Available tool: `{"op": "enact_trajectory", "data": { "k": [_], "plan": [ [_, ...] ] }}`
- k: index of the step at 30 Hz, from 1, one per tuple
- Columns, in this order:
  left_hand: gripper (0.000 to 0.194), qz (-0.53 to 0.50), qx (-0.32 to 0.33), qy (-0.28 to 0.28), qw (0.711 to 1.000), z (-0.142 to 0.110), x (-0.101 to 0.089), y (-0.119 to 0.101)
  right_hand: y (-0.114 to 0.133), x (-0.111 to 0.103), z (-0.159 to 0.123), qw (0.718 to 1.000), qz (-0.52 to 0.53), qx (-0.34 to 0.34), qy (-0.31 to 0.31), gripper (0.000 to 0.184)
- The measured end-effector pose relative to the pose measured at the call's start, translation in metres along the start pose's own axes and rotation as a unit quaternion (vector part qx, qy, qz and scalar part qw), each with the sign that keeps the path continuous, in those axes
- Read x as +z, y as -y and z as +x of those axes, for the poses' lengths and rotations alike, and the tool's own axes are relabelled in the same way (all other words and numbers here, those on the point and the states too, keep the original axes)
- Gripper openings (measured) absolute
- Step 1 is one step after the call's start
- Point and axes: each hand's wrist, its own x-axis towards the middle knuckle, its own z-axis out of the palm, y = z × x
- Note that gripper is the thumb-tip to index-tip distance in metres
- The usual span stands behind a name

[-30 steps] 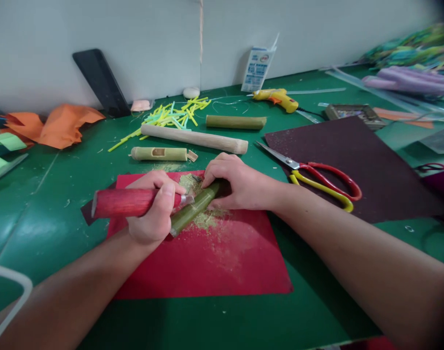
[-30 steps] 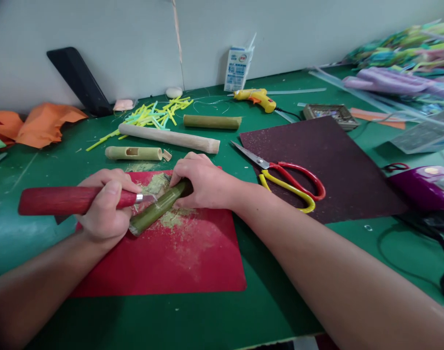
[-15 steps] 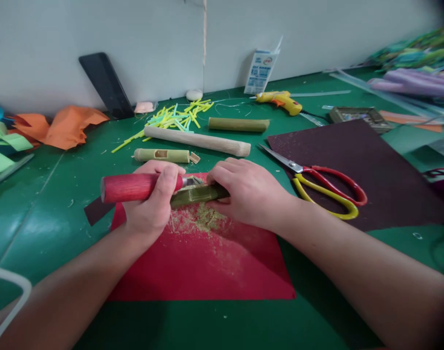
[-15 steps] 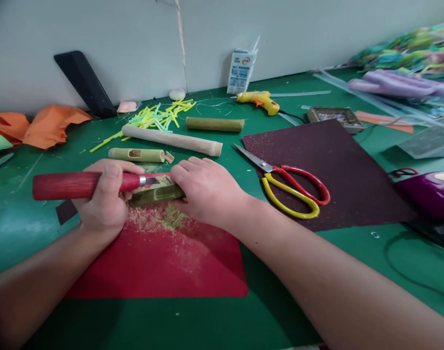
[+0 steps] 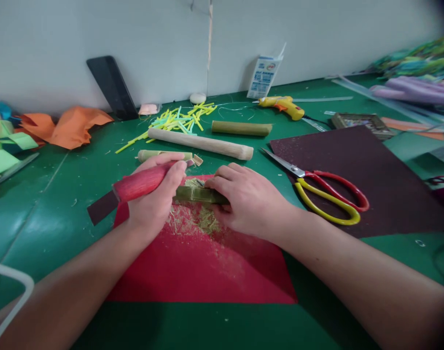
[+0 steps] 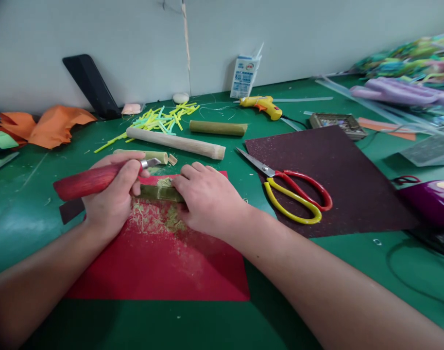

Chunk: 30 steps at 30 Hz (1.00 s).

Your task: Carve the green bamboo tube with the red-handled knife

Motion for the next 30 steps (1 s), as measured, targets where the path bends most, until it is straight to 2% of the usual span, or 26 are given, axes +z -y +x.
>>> {"op": "enact_trajectory", "data": {
  "k": [4, 8, 12, 19, 24, 30],
  "plan": [
    [0.014, 0.043, 0.009, -0.021, 0.999, 0.001, 0.001, 0.003, 0.003, -0.001, -0.001, 1.0, -0.005, 0.015, 0.003, 0.032],
    [0.023, 0.029, 0.016, -0.042, 0.999, -0.001, 0.004, 0.007, 0.006, -0.002, -0.002, 1.0, -0.009, 0.028, -0.002, 0.026],
    [0.03, 0.011, 0.008, -0.029, 0.999, -0.001, 0.007, 0.01, 0.006, 0.001, -0.002, 0.999, -0.003, 0.032, 0.001, 0.02],
    [0.027, 0.043, 0.031, -0.022, 0.998, -0.001, 0.004, 0.013, 0.01, 0.003, -0.002, 0.999, 0.012, 0.038, 0.014, 0.023],
    [0.026, 0.049, 0.013, -0.007, 0.999, -0.002, 0.001, 0.015, 0.01, 0.002, -0.002, 0.998, 0.022, 0.042, 0.028, 0.025],
    [0.028, 0.056, 0.026, 0.007, 0.998, -0.002, 0.0, 0.018, 0.01, 0.004, -0.001, 0.998, 0.029, 0.045, 0.022, 0.025]
  ]
}}
